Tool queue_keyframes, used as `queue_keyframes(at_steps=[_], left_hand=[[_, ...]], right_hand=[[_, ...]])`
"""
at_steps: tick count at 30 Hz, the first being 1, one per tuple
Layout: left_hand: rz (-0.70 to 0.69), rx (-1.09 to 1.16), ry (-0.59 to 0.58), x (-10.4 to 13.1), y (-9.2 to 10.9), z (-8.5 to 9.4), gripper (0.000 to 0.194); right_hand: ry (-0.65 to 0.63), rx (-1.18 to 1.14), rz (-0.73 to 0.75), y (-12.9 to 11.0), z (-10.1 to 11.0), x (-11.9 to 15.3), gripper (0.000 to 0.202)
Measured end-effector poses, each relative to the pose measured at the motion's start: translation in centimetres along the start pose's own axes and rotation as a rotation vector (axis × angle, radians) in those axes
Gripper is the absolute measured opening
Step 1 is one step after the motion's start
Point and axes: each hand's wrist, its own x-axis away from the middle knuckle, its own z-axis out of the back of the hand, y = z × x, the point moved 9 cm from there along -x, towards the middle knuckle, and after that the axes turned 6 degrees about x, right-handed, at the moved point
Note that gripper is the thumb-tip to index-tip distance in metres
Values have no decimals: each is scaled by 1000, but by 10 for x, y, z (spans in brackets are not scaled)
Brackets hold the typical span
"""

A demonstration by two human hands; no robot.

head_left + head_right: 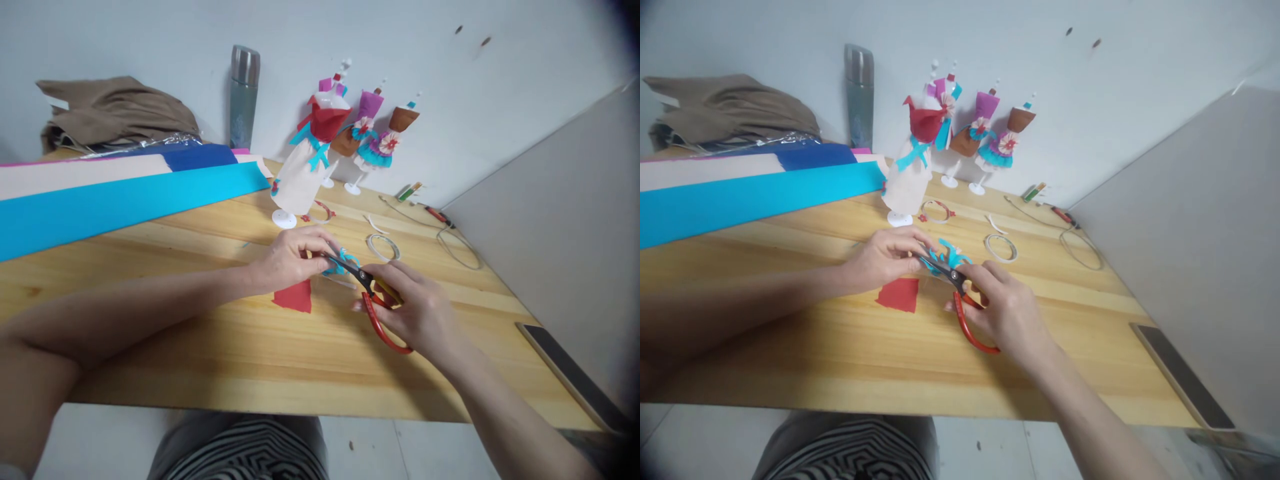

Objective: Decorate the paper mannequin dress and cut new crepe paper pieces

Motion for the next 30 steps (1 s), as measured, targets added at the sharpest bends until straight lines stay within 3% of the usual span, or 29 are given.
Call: queue_keyframes(at_steps=[11, 14, 17, 21, 24, 30], left_hand=[[107, 188, 68, -1, -14, 0, 7], [221, 282, 147, 1, -25, 3, 5], [404, 370, 204, 5, -40, 4, 4], [503, 420, 258, 8, -46, 6, 6], [484, 393, 255, 7, -43, 7, 6], [329, 335, 195, 4, -32, 4, 4]], right_hand=[[-22, -86, -89, 7, 1, -2, 32], [-40, -86, -278, 32, 1, 3, 42], [-164, -36, -487, 68, -10, 14, 50], [-286, -7, -577, 90, -20, 27, 51], [-288, -147, -545, 79, -18, 27, 46], [-266, -316, -277, 23, -9, 4, 30]])
